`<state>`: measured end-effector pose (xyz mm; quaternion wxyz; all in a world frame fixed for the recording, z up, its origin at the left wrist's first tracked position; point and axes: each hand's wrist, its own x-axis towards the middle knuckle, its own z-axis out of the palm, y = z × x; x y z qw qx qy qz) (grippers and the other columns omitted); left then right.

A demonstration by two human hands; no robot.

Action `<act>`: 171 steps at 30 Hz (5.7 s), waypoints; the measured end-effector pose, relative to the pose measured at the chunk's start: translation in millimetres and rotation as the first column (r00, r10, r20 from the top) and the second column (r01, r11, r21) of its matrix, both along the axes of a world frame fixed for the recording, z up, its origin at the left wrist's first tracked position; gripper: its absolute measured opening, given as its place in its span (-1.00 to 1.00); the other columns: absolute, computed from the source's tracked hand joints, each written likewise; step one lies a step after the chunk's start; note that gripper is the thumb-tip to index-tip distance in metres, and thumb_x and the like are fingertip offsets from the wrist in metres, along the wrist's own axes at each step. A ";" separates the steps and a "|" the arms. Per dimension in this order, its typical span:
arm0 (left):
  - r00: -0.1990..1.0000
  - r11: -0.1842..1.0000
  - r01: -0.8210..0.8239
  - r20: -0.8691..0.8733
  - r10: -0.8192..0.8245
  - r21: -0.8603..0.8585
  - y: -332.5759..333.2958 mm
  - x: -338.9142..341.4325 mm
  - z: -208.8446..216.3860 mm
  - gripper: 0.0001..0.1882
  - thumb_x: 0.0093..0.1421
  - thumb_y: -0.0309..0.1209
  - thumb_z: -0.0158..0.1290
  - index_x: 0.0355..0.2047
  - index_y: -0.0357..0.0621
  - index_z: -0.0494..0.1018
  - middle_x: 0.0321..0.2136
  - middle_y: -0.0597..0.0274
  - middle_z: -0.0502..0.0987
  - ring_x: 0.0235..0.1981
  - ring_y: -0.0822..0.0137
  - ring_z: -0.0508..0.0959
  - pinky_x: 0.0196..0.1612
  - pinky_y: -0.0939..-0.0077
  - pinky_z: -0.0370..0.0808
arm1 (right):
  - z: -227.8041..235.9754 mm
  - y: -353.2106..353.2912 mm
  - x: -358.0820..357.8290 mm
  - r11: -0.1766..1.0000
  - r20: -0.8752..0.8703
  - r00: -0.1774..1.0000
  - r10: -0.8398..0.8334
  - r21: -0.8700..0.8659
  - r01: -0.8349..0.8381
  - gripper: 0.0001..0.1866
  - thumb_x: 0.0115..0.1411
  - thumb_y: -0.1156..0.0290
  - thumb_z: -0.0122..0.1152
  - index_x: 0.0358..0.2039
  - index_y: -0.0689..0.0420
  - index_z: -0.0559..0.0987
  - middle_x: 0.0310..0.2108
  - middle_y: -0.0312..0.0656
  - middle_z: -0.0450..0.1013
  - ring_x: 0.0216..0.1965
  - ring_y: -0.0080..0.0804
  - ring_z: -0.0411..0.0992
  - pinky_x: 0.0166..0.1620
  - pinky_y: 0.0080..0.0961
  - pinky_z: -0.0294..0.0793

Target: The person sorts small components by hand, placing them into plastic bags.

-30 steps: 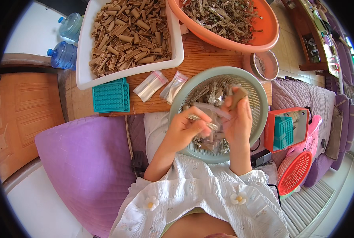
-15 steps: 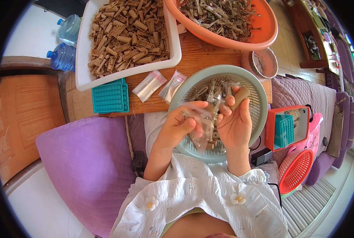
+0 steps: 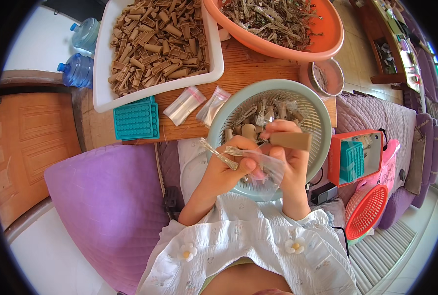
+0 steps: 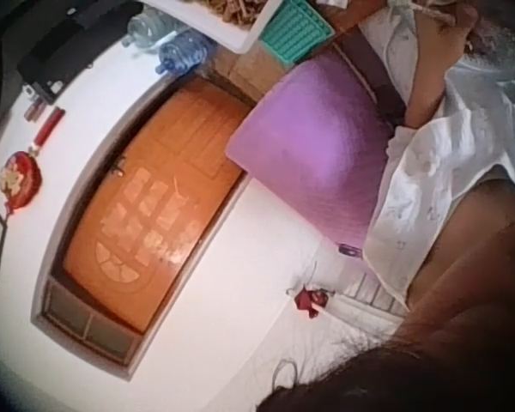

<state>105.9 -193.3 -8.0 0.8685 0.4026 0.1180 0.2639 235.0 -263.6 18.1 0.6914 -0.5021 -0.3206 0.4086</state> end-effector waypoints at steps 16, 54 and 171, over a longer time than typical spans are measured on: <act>0.937 0.942 -0.280 -0.161 0.310 0.187 6.2 -6.1 11.1 -0.88 0.11 -0.50 -0.04 -0.34 -0.29 0.37 -0.45 0.21 0.48 -0.50 0.49 0.49 -0.46 0.68 0.42 | 12.3 -7.0 9.2 0.978 -0.232 0.967 0.106 -0.153 -0.144 -0.81 0.14 0.36 0.04 -0.41 0.25 0.44 -0.59 -0.33 0.34 -0.60 -0.71 0.25 -0.49 -0.78 0.25; 0.888 0.882 0.115 -0.445 0.114 0.457 8.7 -12.3 27.6 -0.75 0.07 -0.36 0.02 -0.24 -0.17 0.38 -0.61 0.19 0.52 -0.56 0.38 0.55 -0.48 0.62 0.44 | 2.4 -0.1 12.3 0.985 -0.756 0.645 0.110 -0.002 -0.170 -0.80 0.20 0.29 -0.09 -0.32 0.15 0.39 -0.65 -0.32 0.27 -0.67 -0.65 0.14 -0.61 -0.77 0.13; 0.815 0.569 -0.276 -0.126 0.566 0.774 35.7 -8.5 80.8 -0.91 0.00 -0.46 0.04 -0.55 -0.22 0.43 -0.69 0.36 0.32 -0.70 0.58 0.20 -0.64 0.72 0.09 | 42.5 -4.8 4.0 0.976 -0.698 0.683 0.215 0.169 -0.134 -0.79 0.16 0.32 -0.02 -0.28 0.16 0.29 -0.71 -0.27 0.32 -0.79 -0.73 0.14 -0.71 -0.86 0.08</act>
